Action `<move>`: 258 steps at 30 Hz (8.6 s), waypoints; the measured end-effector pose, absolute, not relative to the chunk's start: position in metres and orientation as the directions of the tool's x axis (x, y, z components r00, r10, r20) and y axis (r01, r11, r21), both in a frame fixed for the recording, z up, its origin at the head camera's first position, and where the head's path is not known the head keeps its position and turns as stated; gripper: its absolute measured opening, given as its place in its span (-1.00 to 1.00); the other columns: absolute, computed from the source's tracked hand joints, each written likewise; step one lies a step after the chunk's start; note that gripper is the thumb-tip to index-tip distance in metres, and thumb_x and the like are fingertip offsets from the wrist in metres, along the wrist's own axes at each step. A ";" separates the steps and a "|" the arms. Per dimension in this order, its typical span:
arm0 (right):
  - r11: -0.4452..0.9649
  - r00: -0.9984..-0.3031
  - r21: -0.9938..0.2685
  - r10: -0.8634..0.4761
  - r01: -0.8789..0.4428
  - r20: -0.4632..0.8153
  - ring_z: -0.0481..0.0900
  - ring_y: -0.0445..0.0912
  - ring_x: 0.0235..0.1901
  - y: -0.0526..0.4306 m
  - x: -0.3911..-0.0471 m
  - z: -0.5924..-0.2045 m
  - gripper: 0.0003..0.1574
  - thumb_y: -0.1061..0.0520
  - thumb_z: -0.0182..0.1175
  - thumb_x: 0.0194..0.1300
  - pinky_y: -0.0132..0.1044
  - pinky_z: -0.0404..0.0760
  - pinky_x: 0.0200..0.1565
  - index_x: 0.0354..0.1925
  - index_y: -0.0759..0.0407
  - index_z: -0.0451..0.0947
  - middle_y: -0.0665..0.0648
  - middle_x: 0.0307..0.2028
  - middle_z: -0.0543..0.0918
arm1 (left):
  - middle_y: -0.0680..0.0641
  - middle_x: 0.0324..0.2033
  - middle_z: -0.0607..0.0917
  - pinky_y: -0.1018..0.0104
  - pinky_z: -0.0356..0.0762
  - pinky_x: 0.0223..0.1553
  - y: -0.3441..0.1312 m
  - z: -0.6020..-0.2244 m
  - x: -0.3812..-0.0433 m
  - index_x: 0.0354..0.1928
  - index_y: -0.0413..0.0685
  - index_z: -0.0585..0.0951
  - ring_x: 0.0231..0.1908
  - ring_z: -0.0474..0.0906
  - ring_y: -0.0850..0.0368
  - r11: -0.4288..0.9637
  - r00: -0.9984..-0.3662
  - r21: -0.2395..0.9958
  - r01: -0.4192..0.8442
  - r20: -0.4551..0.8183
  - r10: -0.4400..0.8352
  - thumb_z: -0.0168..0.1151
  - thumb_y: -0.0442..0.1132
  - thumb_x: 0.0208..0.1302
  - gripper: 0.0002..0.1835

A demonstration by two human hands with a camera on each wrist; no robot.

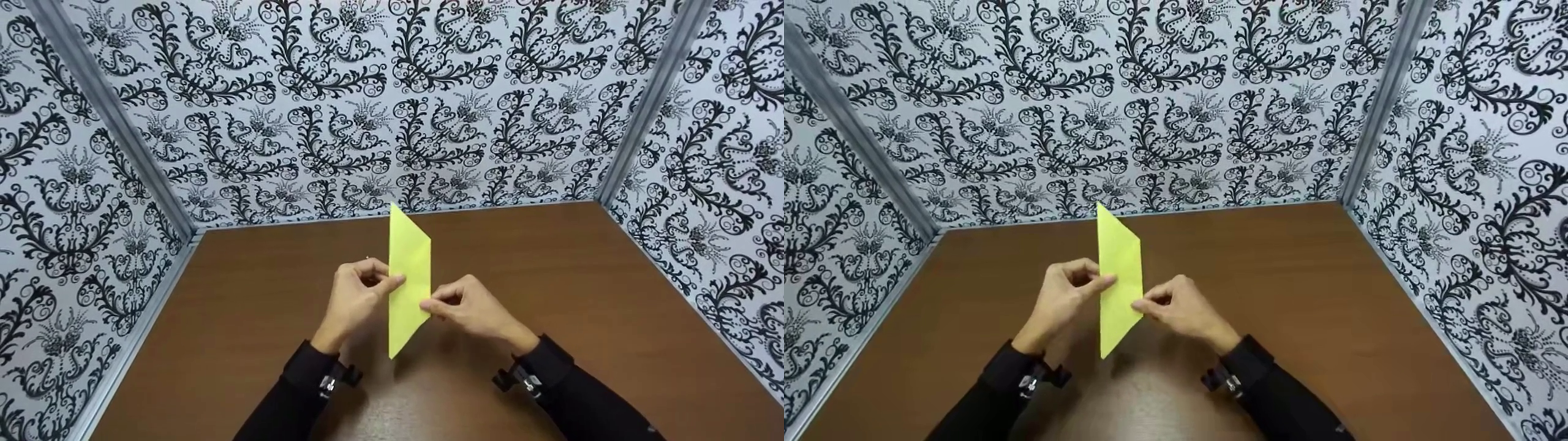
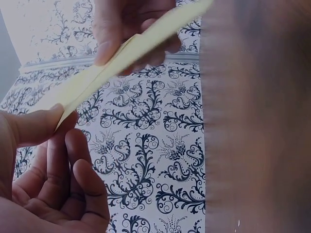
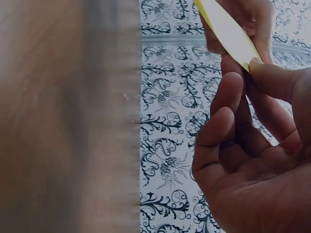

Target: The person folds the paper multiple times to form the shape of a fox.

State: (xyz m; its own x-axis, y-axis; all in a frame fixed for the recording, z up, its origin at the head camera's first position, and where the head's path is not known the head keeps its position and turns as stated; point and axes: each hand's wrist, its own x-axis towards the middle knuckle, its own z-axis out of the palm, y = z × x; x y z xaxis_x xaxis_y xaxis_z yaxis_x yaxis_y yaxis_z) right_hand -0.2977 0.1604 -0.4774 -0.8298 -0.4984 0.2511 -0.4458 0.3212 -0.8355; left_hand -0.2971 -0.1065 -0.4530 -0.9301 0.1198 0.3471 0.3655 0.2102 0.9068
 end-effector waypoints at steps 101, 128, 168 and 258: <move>0.793 -0.957 -0.547 -0.285 -0.267 0.053 0.69 -0.12 -0.29 0.214 -0.301 -0.497 -0.87 0.16 0.58 0.52 -0.17 0.61 -0.18 -0.02 0.14 0.91 0.14 -0.13 0.89 | -0.09 0.38 0.82 0.20 0.77 0.43 -0.105 -0.492 -0.268 0.30 -0.07 0.86 0.41 0.76 -0.02 0.630 -0.660 0.233 0.741 0.074 0.748 0.58 -0.15 0.58 -0.64; 0.708 -0.853 -0.482 -0.374 -0.516 0.364 0.61 -0.34 -0.36 0.205 -0.272 -0.489 -0.90 0.13 0.61 0.52 -0.40 0.61 -0.25 -0.17 -0.11 0.92 -0.13 -0.31 0.82 | -0.11 0.43 0.81 0.03 0.72 0.54 -0.105 -0.497 -0.270 0.29 -0.10 0.86 0.42 0.78 -0.07 0.645 -0.673 0.221 0.732 0.086 0.735 0.60 -0.20 0.55 -0.64; 0.600 -0.668 -0.300 -0.703 -0.742 0.246 0.83 -0.15 -0.06 0.178 -0.247 -0.506 -0.84 0.19 0.55 0.58 -0.31 0.85 -0.12 0.07 0.05 0.88 0.03 -0.02 0.89 | -0.09 0.32 0.86 0.16 0.85 0.27 -0.104 -0.501 -0.270 0.17 -0.06 0.84 0.24 0.80 -0.01 0.629 -0.645 0.142 0.764 0.166 0.746 0.49 -0.23 0.65 -0.81; 0.709 -0.859 -0.609 -0.505 -0.357 -0.085 0.63 -0.28 -0.44 0.150 -0.347 -0.495 -0.91 0.17 0.65 0.40 -0.40 0.61 -0.27 -0.31 0.05 0.97 -0.02 -0.35 0.94 | -0.21 0.53 0.74 0.09 0.70 0.34 -0.105 -0.508 -0.275 0.17 -0.16 0.76 0.41 0.75 -0.13 0.562 -0.564 0.060 0.825 0.154 0.812 0.14 -0.42 0.79 -0.78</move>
State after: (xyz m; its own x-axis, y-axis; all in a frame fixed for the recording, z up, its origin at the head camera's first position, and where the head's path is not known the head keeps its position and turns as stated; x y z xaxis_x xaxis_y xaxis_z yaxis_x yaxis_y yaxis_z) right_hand -0.3466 0.1501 -0.4953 -0.8589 -0.5051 -0.0849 -0.3566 0.7088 -0.6087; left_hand -0.2748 -0.1047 -0.5081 -0.5635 0.8116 0.1540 0.8253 0.5615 0.0604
